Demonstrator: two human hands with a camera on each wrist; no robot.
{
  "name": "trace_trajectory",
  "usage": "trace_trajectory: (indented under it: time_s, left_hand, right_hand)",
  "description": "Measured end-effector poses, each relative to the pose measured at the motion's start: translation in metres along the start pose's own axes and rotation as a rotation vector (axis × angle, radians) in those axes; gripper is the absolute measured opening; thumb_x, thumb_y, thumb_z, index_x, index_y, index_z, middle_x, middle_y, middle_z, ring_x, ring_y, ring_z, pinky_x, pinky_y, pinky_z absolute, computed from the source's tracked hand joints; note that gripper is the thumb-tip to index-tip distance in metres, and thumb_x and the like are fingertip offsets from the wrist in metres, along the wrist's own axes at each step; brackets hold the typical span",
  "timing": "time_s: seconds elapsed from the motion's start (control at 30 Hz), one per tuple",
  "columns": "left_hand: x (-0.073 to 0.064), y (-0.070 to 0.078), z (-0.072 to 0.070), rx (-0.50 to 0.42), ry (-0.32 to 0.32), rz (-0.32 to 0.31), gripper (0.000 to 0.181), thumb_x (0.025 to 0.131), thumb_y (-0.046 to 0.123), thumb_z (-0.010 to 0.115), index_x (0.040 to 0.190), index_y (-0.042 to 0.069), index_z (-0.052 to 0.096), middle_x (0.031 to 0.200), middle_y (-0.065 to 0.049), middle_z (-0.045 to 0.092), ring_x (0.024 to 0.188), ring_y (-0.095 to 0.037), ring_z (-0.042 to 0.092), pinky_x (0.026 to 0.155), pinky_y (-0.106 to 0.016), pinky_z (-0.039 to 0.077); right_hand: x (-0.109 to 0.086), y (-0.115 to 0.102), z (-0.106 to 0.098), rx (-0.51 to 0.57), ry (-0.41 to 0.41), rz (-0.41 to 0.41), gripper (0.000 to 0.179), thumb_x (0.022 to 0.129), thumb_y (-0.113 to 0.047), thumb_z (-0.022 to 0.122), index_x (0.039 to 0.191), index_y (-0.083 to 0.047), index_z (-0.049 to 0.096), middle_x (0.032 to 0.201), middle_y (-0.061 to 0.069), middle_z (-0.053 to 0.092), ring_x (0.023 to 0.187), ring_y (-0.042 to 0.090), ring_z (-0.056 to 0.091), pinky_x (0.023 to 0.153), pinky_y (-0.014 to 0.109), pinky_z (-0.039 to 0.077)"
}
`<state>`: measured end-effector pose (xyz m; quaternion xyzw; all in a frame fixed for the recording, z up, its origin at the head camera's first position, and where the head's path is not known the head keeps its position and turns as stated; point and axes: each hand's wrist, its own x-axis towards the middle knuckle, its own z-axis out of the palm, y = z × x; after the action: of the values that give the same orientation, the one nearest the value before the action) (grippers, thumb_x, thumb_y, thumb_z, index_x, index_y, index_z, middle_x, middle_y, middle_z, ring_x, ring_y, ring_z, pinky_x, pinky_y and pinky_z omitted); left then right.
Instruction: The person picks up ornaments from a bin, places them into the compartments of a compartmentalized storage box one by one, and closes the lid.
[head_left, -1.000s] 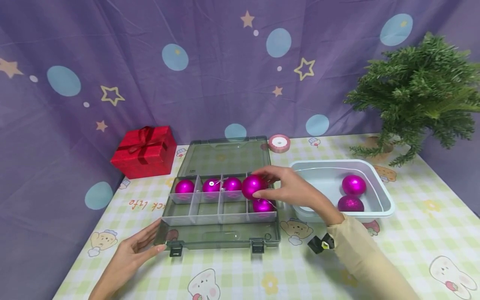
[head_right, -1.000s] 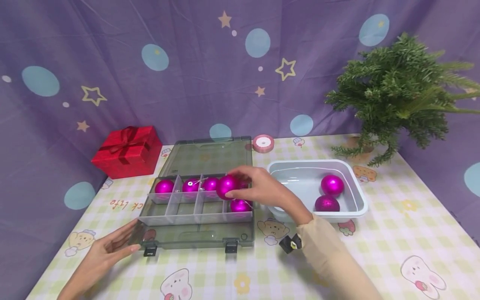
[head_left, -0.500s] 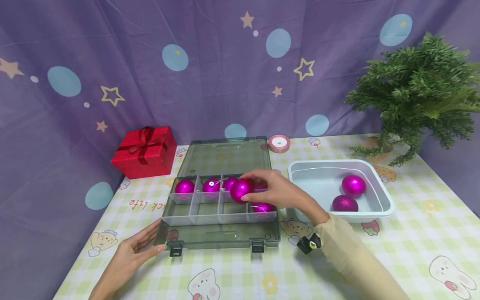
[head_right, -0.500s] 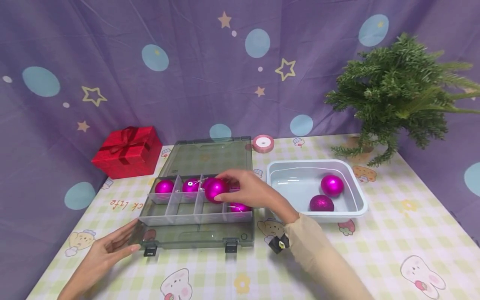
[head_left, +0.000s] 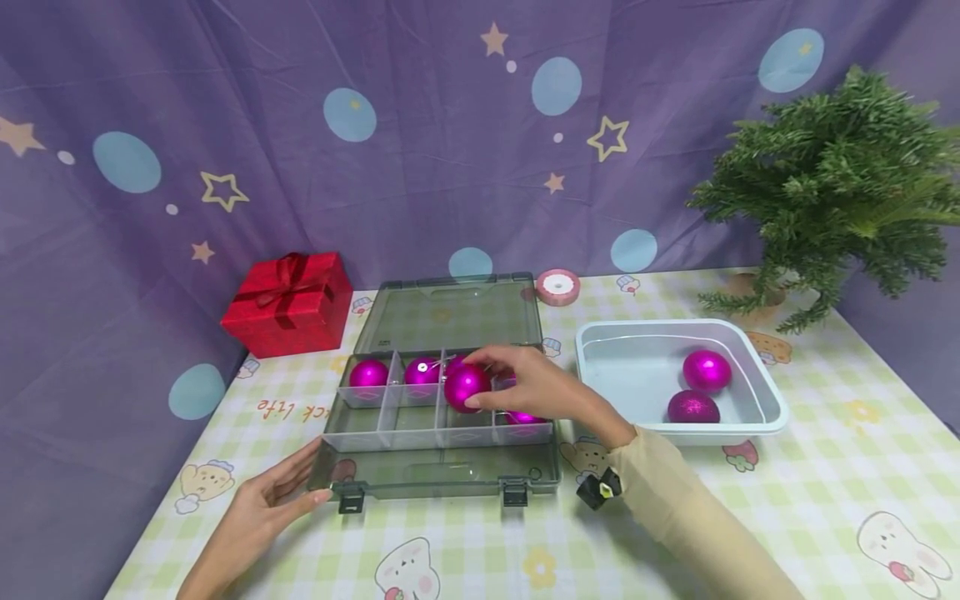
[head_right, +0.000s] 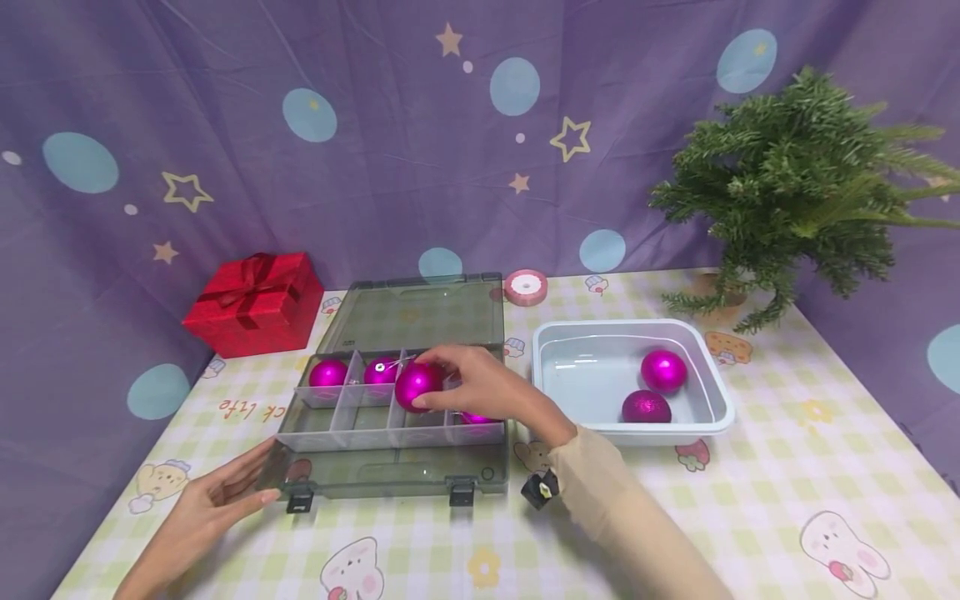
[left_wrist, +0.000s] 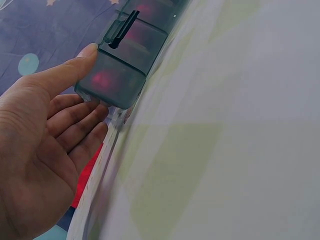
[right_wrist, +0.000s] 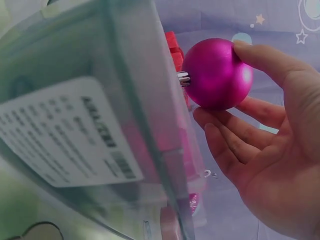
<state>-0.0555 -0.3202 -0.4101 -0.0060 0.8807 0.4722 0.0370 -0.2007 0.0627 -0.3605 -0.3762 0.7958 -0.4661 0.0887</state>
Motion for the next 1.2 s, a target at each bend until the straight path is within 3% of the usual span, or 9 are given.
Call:
trace_trajectory:
  time_s: [0.67,1.2]
  left_hand:
    - [0.001,0.0,0.0,-0.022,-0.006,-0.024,0.076,0.097,0.03,0.077,0.158,0.003,0.04,0.159,-0.015,0.041,0.141,-0.035,0.039,0.094,-0.01,0.045]
    - [-0.002,0.001,0.0,-0.025,-0.012,-0.017,0.076,0.098,0.031,0.075,0.159,0.003,0.04,0.16,-0.014,0.04,0.142,-0.037,0.038,0.095,-0.009,0.044]
  right_hand:
    - [0.002,0.006,0.007,-0.068,-0.026,-0.032,0.048,0.091,-0.024,0.083,0.131,-0.004,0.067,0.12,0.006,0.07,0.1,0.014,0.067,0.085,0.026,0.058]
    - [-0.008,0.001,-0.005,-0.03,-0.024,0.002,0.054,0.095,-0.029,0.08,0.137,0.0,0.062,0.128,0.013,0.068,0.113,0.023,0.066,0.097,0.037,0.056]
